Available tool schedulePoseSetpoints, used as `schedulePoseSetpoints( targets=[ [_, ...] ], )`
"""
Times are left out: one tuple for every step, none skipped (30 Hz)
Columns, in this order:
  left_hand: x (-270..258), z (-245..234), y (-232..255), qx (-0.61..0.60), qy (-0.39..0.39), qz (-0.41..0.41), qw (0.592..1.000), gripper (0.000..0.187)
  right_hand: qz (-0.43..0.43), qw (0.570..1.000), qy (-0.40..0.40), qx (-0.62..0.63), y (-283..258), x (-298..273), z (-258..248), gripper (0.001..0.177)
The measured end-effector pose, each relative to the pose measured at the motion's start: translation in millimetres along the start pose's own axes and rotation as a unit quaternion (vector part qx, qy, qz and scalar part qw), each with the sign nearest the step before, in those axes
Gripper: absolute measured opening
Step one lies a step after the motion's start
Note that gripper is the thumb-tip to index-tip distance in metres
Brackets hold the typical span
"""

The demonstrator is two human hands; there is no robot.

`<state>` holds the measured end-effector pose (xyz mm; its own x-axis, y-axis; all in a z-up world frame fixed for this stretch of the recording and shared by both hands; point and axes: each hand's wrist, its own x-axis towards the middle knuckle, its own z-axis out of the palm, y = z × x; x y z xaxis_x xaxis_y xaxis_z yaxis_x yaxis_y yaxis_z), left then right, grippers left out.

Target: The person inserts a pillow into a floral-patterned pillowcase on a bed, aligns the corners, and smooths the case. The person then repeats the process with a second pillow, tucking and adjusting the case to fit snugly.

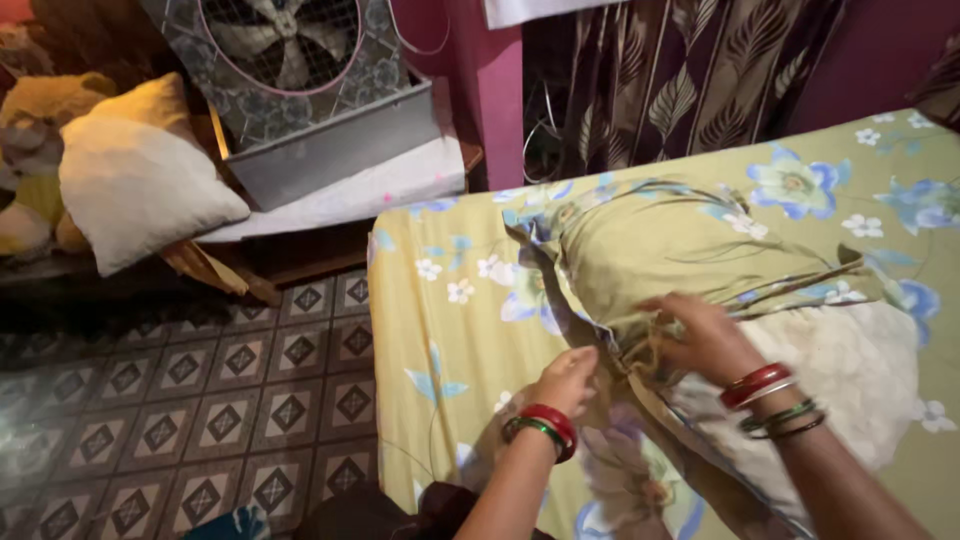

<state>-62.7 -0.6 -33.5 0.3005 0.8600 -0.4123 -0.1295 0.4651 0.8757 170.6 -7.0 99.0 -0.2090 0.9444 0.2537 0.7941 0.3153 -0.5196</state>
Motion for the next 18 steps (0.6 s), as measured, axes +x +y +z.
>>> schedulePoseSetpoints(
  targets=[
    [0, 8, -3, 0.006, 0.015, -0.003, 1.000, 0.054, -0.075, 0.996, 0.023, -0.041, 6, -2, -14, 0.065],
    [2, 17, -3, 0.015, 0.028, -0.005, 1.000, 0.053, -0.094, 0.989, 0.043, -0.106, 8, -10, -20, 0.063],
    [1, 26, -3, 0.023, 0.041, -0.007, 0.999, 0.053, -0.113, 0.977, 0.063, -0.171, 8, -18, -22, 0.061],
    [-3, 34, -1, 0.027, 0.036, 0.027, 0.999, 0.056, -0.132, 0.959, 0.085, -0.237, 5, -24, -22, 0.060],
    [-10, 41, 2, 0.030, 0.032, 0.062, 0.997, 0.059, -0.095, 0.966, 0.082, -0.226, -1, -34, -21, 0.050],
    [-14, 44, 10, 0.036, 0.027, 0.098, 0.994, 0.063, -0.059, 0.972, 0.083, -0.214, -9, -42, -21, 0.041],
    [-23, 46, 16, 0.092, 0.034, 0.105, 0.990, 0.069, -0.022, 0.976, 0.083, -0.202, -19, -49, -24, 0.035],
    [-40, 45, 20, 0.150, 0.046, 0.114, 0.981, 0.075, -0.019, 0.985, 0.067, -0.158, -30, -51, -30, 0.035],
    [-53, 46, 25, 0.208, 0.057, 0.122, 0.969, 0.082, -0.016, 0.992, 0.050, -0.114, -41, -54, -37, 0.035],
    [-65, 50, 30, 0.241, 0.058, 0.165, 0.955, 0.086, -0.009, 0.997, 0.027, -0.069, -55, -59, -40, 0.036],
    [-74, 54, 36, 0.274, 0.058, 0.207, 0.937, 0.092, -0.023, 0.997, 0.049, -0.061, -69, -56, -37, 0.033],
    [-77, 58, 43, 0.305, 0.057, 0.253, 0.916, 0.097, -0.039, 0.995, 0.074, -0.055, -80, -50, -36, 0.030],
    [-77, 62, 51, 0.286, 0.075, 0.283, 0.912, 0.082, -0.055, 0.992, 0.098, -0.050, -90, -45, -36, 0.027],
    [-74, 69, 61, 0.267, 0.093, 0.314, 0.906, 0.068, -0.007, 0.994, 0.106, 0.000, -100, -42, -37, 0.028],
    [-72, 73, 70, 0.247, 0.112, 0.344, 0.899, 0.057, 0.041, 0.991, 0.114, 0.050, -108, -40, -38, 0.029],
    [-72, 72, 77, 0.240, 0.130, 0.356, 0.894, 0.053, 0.090, 0.984, 0.119, 0.101, -115, -38, -38, 0.030],
    [-67, 68, 87, 0.233, 0.149, 0.369, 0.888, 0.050, 0.121, 0.980, 0.117, 0.104, -119, -35, -39, 0.029],
    [-61, 62, 98, 0.226, 0.168, 0.381, 0.880, 0.047, 0.150, 0.976, 0.116, 0.109, -121, -29, -38, 0.029]
  ],
)
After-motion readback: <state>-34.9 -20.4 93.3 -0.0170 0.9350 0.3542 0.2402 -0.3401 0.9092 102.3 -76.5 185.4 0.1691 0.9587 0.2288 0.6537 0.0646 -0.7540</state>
